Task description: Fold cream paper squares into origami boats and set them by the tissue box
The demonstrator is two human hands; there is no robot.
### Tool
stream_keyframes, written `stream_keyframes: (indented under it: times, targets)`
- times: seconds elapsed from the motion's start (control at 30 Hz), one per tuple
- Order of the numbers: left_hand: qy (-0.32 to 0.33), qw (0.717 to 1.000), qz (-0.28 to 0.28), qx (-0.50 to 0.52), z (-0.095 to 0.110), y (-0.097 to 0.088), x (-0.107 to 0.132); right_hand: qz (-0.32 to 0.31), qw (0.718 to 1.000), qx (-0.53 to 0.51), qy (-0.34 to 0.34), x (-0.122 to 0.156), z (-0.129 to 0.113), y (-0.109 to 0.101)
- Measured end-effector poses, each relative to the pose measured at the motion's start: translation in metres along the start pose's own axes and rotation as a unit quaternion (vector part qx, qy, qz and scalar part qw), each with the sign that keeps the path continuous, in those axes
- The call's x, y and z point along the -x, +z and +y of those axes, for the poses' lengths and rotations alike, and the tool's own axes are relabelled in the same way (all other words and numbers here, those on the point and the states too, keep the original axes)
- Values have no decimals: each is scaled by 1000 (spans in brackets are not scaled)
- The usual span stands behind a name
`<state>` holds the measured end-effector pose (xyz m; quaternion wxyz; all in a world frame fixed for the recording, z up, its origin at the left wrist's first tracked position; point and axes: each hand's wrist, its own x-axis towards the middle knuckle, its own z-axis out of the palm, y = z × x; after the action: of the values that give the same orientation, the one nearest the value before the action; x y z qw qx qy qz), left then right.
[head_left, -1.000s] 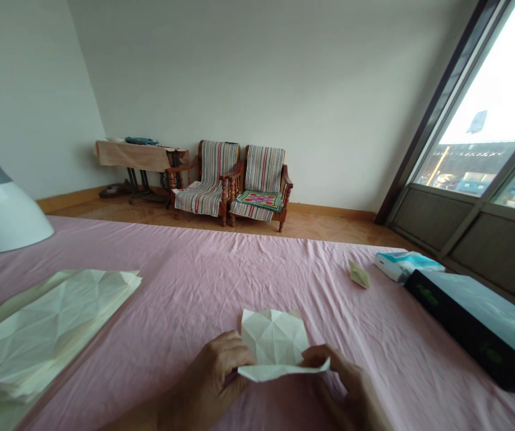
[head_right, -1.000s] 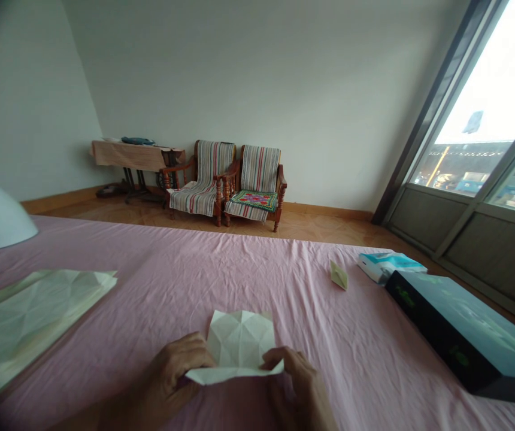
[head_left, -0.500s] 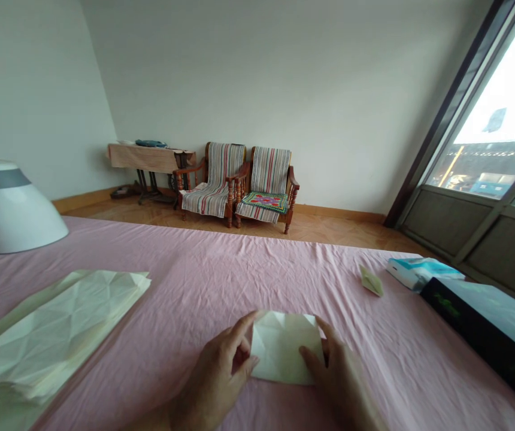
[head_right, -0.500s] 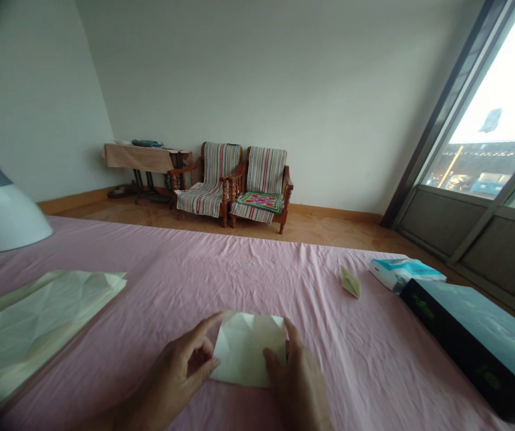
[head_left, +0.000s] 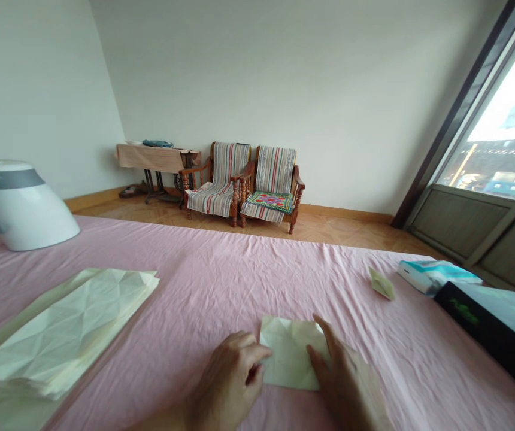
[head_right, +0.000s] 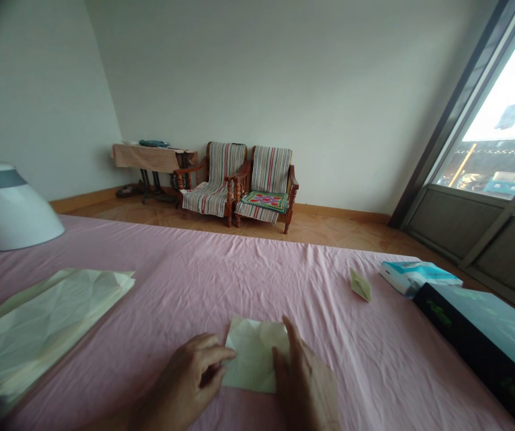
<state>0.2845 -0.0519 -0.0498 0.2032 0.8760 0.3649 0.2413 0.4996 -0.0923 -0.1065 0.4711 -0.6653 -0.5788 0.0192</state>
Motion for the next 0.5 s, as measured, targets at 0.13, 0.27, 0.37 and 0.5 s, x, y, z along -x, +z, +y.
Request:
stream_keyframes:
  times: [0.13, 0.27, 0.37, 0.5]
  targets:
    - [42, 998, -11, -46, 6, -6, -1, 2, 1000, 5, 13, 0, 0, 1]
    - [124, 988, -31, -91, 6, -9, -3, -8, 1000, 7, 15, 0, -2, 2]
    - [150, 983, -48, -97, 2, -7, -5, -8, 1000, 19, 9, 1, -2, 4]
    - [142, 984, -49, -97, -1, -4, -5, -3, 998, 56, -8, 0, 0, -1]
